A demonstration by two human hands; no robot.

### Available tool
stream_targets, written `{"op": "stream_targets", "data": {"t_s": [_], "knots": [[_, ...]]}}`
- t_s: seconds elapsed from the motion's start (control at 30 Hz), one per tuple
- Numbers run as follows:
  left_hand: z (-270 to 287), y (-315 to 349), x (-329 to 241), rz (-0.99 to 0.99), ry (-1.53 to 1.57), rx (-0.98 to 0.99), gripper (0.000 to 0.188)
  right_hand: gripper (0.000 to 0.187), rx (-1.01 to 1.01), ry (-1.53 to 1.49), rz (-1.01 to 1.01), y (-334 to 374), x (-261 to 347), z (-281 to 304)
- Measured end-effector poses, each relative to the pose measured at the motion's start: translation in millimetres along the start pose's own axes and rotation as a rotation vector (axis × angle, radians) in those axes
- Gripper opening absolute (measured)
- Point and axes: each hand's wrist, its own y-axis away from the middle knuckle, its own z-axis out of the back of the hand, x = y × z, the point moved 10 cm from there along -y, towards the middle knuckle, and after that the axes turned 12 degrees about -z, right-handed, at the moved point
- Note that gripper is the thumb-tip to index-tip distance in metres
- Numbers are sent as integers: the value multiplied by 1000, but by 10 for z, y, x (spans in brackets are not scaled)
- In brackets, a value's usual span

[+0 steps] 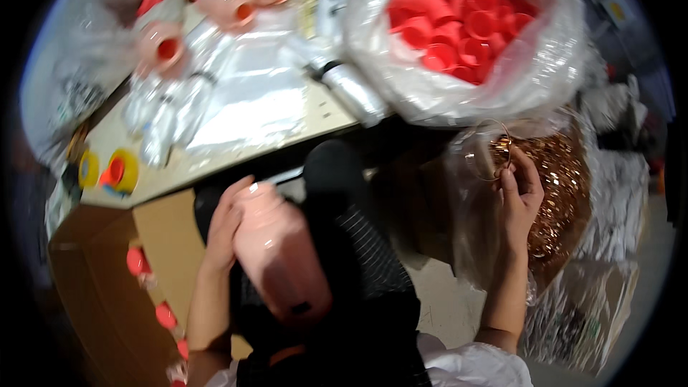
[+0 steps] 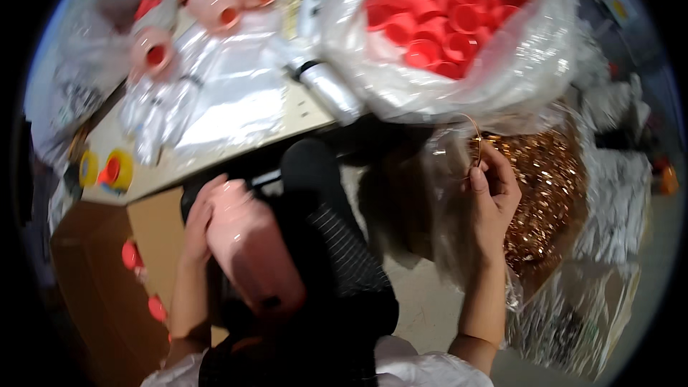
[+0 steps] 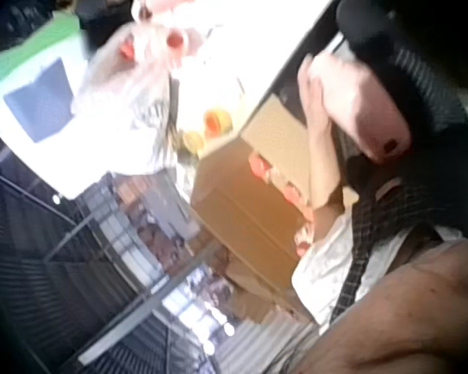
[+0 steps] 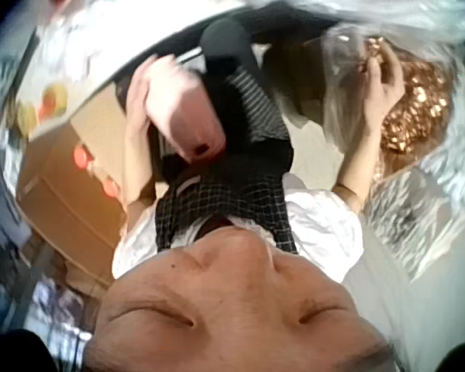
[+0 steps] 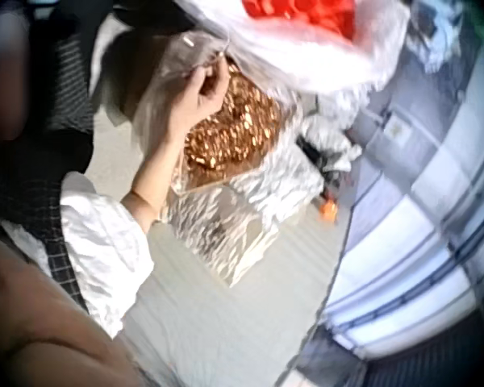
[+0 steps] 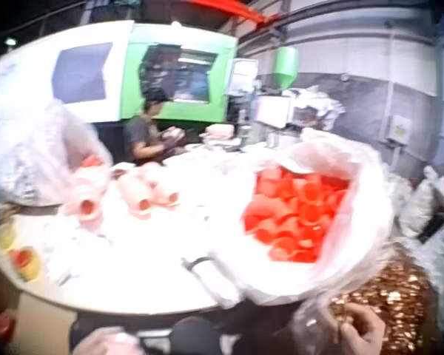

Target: The person assembles pink plastic containers by attaching red lids and securing them with rubber bands. They then place the assembled units into a cardboard box. The person also briefly assembles a cardboard box using a tape dispenser.

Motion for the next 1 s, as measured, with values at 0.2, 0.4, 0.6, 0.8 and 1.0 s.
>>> {"op": "stream_targets", "data": {"t_s": [0.2, 0.4, 0.6, 0.8, 1.0], "knots": [[-195, 0, -289, -154, 85, -36, 84, 30, 868, -615, -619, 683, -477, -3095], [98, 348, -280, -93, -56, -156, 58, 35, 822, -19, -90, 1016, -206, -3530], [269, 561, -68, 37, -19, -377, 50, 52, 1058, -216, -410, 1354, -448, -3658], [113, 652, -142, 26, 77, -433, 45, 45, 924, -431, -498, 1495, -481, -3471], [99, 802, -232, -32, -17, -458, 36, 40, 907, -376, -449, 1570, -459, -3422]]}}
